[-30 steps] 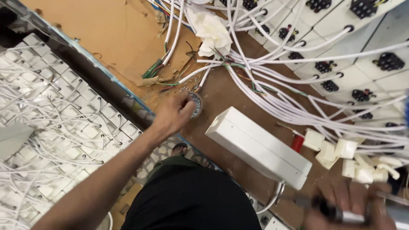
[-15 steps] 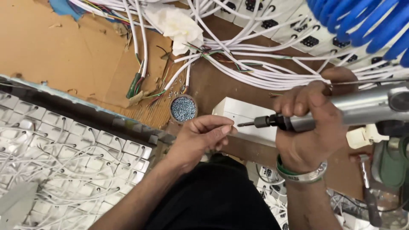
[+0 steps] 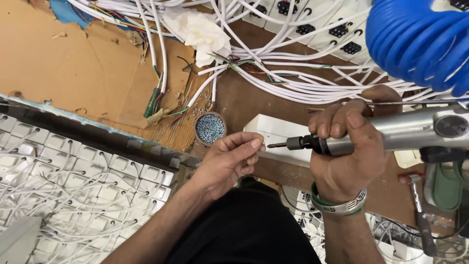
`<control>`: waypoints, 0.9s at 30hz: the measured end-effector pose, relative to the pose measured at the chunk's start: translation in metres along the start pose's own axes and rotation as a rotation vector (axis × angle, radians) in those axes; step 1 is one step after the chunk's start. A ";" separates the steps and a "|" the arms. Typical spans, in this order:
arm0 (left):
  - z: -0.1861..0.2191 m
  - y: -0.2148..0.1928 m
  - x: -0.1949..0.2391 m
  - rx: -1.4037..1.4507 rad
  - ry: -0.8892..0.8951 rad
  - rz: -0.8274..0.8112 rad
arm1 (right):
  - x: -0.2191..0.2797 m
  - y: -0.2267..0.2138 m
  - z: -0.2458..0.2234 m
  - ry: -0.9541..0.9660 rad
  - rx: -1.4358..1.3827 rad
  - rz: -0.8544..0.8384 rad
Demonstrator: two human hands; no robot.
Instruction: Assembling components into an electrical switch box using a pneumatic screwdriver and other tools.
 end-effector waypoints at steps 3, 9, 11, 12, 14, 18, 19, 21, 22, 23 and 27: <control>0.000 0.001 0.000 0.020 -0.014 0.002 | 0.000 -0.001 0.001 0.004 -0.003 0.029; -0.004 0.000 -0.003 0.015 -0.024 0.010 | -0.001 0.001 0.003 0.014 -0.006 0.002; -0.004 0.000 -0.004 0.004 -0.020 0.020 | -0.002 -0.001 0.004 0.026 -0.008 0.024; -0.006 0.000 -0.005 0.007 -0.020 0.020 | -0.002 -0.002 0.004 0.028 -0.006 0.024; -0.008 -0.001 -0.006 -0.034 0.015 0.008 | -0.001 -0.006 0.006 0.062 -0.042 0.069; -0.016 -0.010 -0.007 -0.156 0.124 -0.042 | -0.001 -0.002 0.004 0.032 -0.006 0.057; -0.015 -0.009 -0.005 -0.306 0.236 -0.070 | -0.001 -0.003 0.004 0.046 -0.012 0.039; -0.009 -0.001 -0.001 -0.452 0.350 -0.097 | 0.001 -0.007 0.007 0.063 -0.016 0.018; -0.003 0.008 0.002 -0.645 0.464 -0.086 | 0.003 -0.010 0.009 0.038 0.023 0.003; 0.003 0.016 0.006 -0.838 0.577 -0.072 | 0.005 -0.013 0.012 0.014 0.061 -0.013; 0.016 0.026 0.000 -1.170 0.777 0.013 | 0.006 -0.018 0.028 0.013 0.106 0.003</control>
Point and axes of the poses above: each hand's wrist, its own x-axis away from the middle knuckle, its own y-axis out of the palm, z = x × y, the point moved 3 cm from there along -x, towards the middle knuckle, and after that the axes turned 4 degrees about -z, right-handed, at the moved point
